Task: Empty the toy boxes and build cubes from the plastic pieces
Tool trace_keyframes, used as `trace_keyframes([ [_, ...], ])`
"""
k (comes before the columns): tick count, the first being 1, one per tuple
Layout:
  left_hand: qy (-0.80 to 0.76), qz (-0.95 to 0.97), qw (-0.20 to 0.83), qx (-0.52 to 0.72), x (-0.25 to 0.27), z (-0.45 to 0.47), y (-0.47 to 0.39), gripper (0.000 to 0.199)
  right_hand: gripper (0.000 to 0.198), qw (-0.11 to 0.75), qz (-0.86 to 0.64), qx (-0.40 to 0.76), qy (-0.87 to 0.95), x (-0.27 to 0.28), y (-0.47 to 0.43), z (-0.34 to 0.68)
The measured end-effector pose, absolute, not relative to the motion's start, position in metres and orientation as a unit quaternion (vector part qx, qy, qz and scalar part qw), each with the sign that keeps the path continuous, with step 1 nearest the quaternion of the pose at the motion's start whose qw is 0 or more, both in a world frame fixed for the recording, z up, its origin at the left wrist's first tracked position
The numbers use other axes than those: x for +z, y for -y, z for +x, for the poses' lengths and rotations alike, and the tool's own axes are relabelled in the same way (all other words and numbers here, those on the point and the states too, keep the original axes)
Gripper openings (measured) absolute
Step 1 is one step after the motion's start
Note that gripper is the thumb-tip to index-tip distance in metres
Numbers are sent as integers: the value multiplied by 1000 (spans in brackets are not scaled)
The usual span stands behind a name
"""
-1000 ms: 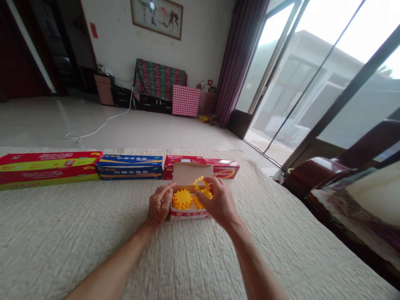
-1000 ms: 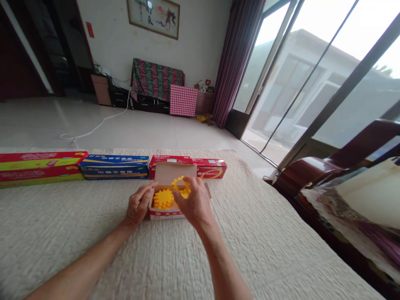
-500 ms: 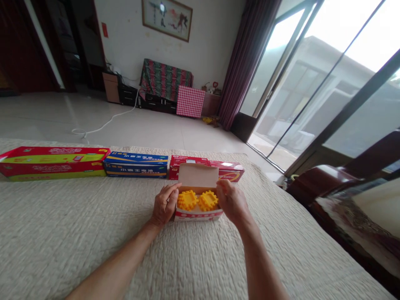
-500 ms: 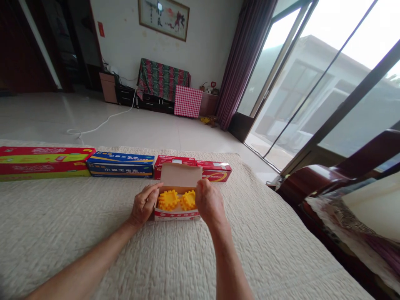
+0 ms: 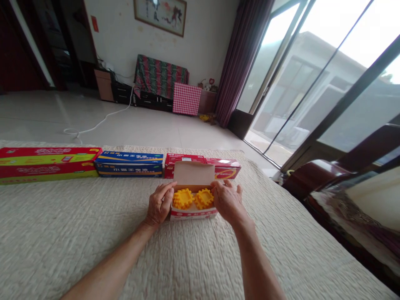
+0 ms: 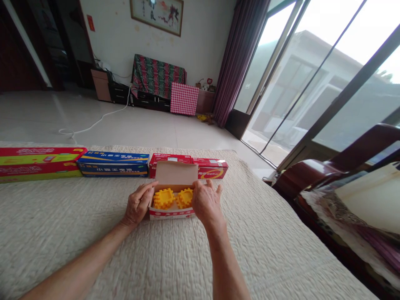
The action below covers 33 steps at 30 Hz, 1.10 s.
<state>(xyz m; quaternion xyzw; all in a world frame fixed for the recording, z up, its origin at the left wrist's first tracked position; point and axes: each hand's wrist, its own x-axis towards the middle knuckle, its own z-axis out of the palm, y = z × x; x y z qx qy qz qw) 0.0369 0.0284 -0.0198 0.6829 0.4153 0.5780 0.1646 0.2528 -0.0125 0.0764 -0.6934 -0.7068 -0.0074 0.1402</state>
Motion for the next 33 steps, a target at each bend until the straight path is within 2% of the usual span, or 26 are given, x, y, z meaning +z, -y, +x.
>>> trace_keyframes([
  [17, -405, 686, 151, 585, -21, 36, -29, 32, 31, 124, -708, 27, 695, 82, 18, 241],
  [29, -414, 673, 143, 596, -22, 37, -29, 32, 36, 284, -725, -8, 627, 79, 5, 282],
  [33, -447, 625, 181, 614, -23, 37, -29, 38, 35, 317, -731, -6, 604, 67, 3, 291],
])
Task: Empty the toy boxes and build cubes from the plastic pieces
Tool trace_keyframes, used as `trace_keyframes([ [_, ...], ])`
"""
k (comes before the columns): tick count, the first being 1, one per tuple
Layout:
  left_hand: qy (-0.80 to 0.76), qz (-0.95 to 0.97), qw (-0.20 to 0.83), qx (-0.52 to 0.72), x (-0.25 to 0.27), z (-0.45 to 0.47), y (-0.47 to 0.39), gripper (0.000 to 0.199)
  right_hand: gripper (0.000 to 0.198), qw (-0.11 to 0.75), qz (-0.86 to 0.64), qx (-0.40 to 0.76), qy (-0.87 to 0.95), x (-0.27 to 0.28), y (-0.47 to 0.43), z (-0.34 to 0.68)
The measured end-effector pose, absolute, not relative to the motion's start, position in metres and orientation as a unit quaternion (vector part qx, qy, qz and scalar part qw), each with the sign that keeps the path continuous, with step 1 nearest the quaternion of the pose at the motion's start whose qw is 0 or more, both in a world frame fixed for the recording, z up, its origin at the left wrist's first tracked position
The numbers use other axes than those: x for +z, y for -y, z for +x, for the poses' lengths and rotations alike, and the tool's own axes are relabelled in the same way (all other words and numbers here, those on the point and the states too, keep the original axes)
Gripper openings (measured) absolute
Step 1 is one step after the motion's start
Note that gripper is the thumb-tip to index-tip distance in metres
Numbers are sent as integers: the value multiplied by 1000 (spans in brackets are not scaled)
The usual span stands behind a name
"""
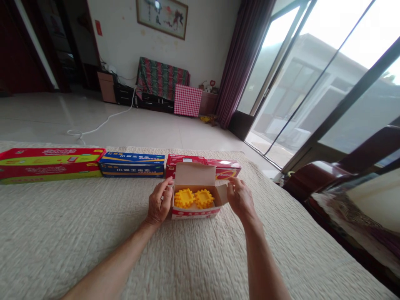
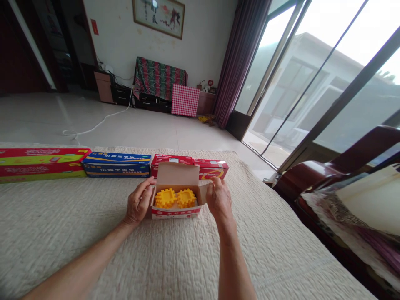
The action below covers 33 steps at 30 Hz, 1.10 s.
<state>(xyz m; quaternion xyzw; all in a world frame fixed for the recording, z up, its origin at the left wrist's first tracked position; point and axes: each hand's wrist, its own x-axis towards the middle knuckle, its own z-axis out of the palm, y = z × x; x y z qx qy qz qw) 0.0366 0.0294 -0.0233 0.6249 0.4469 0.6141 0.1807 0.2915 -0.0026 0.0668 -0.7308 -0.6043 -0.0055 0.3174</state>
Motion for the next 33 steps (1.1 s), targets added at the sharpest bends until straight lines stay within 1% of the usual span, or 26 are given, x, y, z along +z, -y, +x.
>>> trace_keyframes([
  [5, -498, 500, 267, 656, -18, 32, -32, 49, 41, 381, -721, 54, 577, 58, 6, 293],
  [10, -498, 393, 360, 684, -5, 29, -25, 53, 44, 505, -647, 145, 553, 51, 12, 287],
  [13, -476, 387, 375, 695, 3, 32, -18, 53, 45, 568, -594, 201, 534, 44, 15, 281],
  [15, -471, 420, 371, 682, 6, 37, -15, 51, 43, 587, -565, 246, 524, 37, 15, 277],
  [17, -484, 473, 344, 651, 6, 42, -15, 47, 39, 588, -557, 261, 525, 30, 13, 274],
  [19, -519, 520, 285, 616, 5, 46, -17, 46, 35, 570, -576, 238, 536, 21, 10, 272],
  [21, -557, 541, 232, 586, 3, 50, -18, 49, 38, 537, -597, 232, 550, 14, 6, 270],
  [22, -572, 539, 228, 574, 2, 52, -19, 51, 41, 522, -603, 240, 554, 11, 5, 269],
  [25, -578, 523, 289, 555, 1, 54, -17, 49, 44, 508, -608, 260, 552, 7, 6, 262],
  [27, -554, 524, 322, 560, 2, 50, -13, 45, 42, 513, -616, 241, 547, 9, 11, 254],
  [30, -528, 519, 339, 580, 6, 34, -6, 42, 41, 520, -621, 223, 542, 12, 20, 238],
  [33, -540, 487, 358, 586, 7, 7, 3, 47, 47, 537, -599, 260, 535, 10, 30, 220],
])
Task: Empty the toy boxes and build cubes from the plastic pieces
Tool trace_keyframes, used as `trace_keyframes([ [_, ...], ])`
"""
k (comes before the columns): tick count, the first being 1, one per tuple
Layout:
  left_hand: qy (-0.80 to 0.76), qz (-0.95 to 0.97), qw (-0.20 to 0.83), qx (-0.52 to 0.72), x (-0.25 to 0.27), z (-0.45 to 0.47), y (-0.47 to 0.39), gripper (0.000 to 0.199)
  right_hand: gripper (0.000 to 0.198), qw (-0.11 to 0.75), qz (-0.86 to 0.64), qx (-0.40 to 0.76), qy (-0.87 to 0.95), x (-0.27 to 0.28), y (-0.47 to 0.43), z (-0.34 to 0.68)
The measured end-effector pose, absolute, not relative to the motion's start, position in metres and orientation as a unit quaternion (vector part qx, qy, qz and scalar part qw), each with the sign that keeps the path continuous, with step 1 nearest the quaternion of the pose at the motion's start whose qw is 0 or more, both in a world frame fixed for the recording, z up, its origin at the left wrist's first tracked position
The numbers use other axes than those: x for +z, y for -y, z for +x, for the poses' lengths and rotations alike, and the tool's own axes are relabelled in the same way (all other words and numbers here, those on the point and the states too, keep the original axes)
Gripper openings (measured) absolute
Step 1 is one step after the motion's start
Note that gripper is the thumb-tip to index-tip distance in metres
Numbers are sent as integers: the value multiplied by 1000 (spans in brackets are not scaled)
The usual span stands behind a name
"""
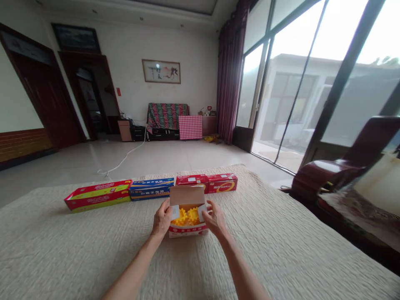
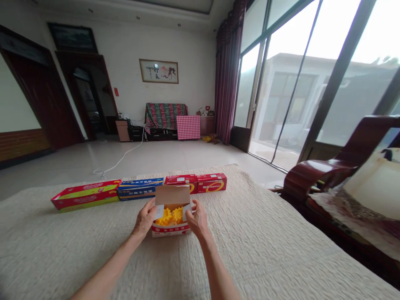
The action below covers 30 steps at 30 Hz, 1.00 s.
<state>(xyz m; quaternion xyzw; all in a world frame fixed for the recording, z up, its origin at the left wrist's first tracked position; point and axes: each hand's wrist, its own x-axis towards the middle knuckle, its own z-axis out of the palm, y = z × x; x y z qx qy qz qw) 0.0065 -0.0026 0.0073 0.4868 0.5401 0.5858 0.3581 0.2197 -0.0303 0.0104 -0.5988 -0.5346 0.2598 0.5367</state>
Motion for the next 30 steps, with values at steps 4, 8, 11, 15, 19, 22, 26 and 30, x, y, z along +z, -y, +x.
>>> trace_keyframes([
  [4, -518, 450, 429, 588, 8, -27, 16, 57, 48, 563, -550, 309, 533, 3, 44, 195],
  [8, -505, 402, 473, 599, 11, -41, 31, 57, 43, 573, -533, 323, 533, 1, 57, 177],
  [11, -523, 378, 464, 607, 13, -43, 37, 55, 41, 574, -533, 310, 539, 2, 64, 172],
  [15, -525, 386, 449, 611, 10, -43, 37, 47, 38, 599, -511, 290, 544, -2, 67, 171],
  [19, -542, 377, 436, 611, 7, -43, 36, 38, 45, 613, -470, 318, 550, -6, 67, 169],
  [22, -531, 370, 443, 620, 5, -41, 38, 33, 45, 630, -445, 331, 544, -6, 66, 167],
  [26, -494, 366, 482, 624, -2, -39, 43, 42, 36, 644, -442, 337, 527, -7, 66, 164],
  [30, -468, 342, 510, 635, -10, -38, 44, 53, 35, 647, -443, 347, 514, -13, 64, 165],
])
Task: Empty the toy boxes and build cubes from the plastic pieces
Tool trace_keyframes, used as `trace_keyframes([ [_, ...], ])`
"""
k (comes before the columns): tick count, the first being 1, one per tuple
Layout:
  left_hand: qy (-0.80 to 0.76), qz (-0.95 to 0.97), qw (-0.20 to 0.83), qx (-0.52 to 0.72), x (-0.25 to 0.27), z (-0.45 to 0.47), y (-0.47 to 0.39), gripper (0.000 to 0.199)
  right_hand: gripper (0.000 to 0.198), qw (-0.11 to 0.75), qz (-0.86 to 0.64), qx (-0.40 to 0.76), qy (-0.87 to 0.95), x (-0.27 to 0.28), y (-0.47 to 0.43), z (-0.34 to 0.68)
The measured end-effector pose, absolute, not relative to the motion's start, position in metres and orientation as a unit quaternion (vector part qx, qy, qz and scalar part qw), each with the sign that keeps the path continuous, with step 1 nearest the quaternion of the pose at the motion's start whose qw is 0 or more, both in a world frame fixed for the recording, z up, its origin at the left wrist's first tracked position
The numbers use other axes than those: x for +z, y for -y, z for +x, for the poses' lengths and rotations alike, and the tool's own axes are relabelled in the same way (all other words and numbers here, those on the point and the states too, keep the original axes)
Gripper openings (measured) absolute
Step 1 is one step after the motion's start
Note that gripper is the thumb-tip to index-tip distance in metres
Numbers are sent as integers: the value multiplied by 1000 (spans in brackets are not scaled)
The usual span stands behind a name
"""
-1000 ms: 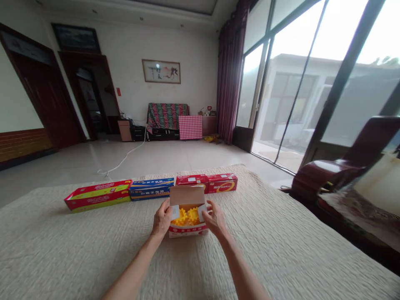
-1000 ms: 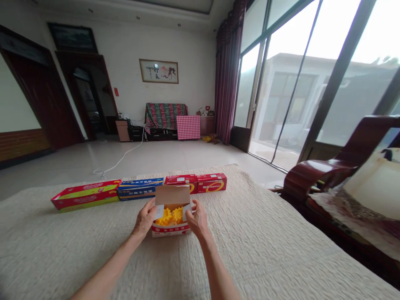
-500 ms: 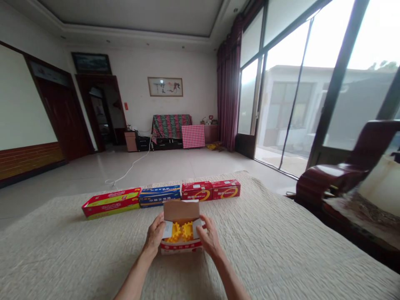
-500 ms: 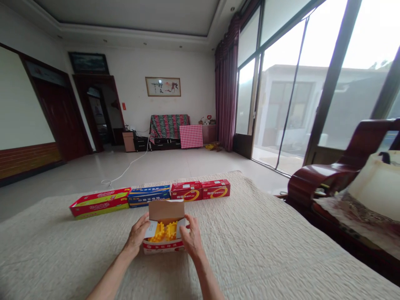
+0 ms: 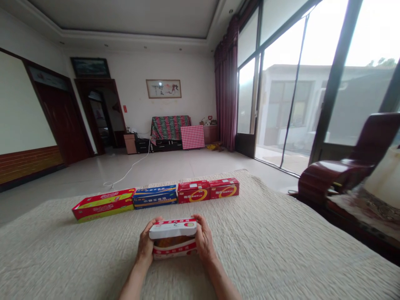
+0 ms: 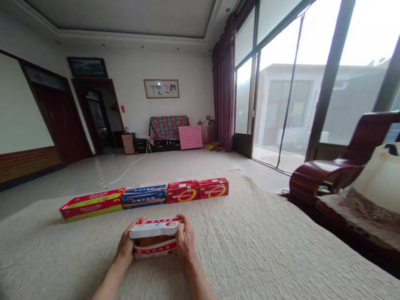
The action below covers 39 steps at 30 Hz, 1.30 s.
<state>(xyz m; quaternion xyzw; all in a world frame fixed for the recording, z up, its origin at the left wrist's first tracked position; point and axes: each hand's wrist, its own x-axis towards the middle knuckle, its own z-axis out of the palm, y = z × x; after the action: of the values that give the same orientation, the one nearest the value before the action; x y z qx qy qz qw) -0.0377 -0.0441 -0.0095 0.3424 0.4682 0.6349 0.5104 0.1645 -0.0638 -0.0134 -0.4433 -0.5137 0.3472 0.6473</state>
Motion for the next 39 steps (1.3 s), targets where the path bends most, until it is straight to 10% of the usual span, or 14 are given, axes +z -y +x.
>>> trace_keyframes([
  [26, -419, 363, 505, 661, -24, -44, 39, 66, 50, 631, -417, 360, 546, 2, 65, 173],
  [39, -426, 329, 508, 673, -15, -32, 44, 69, 21, 631, -393, 179, 644, -6, 65, 166],
])
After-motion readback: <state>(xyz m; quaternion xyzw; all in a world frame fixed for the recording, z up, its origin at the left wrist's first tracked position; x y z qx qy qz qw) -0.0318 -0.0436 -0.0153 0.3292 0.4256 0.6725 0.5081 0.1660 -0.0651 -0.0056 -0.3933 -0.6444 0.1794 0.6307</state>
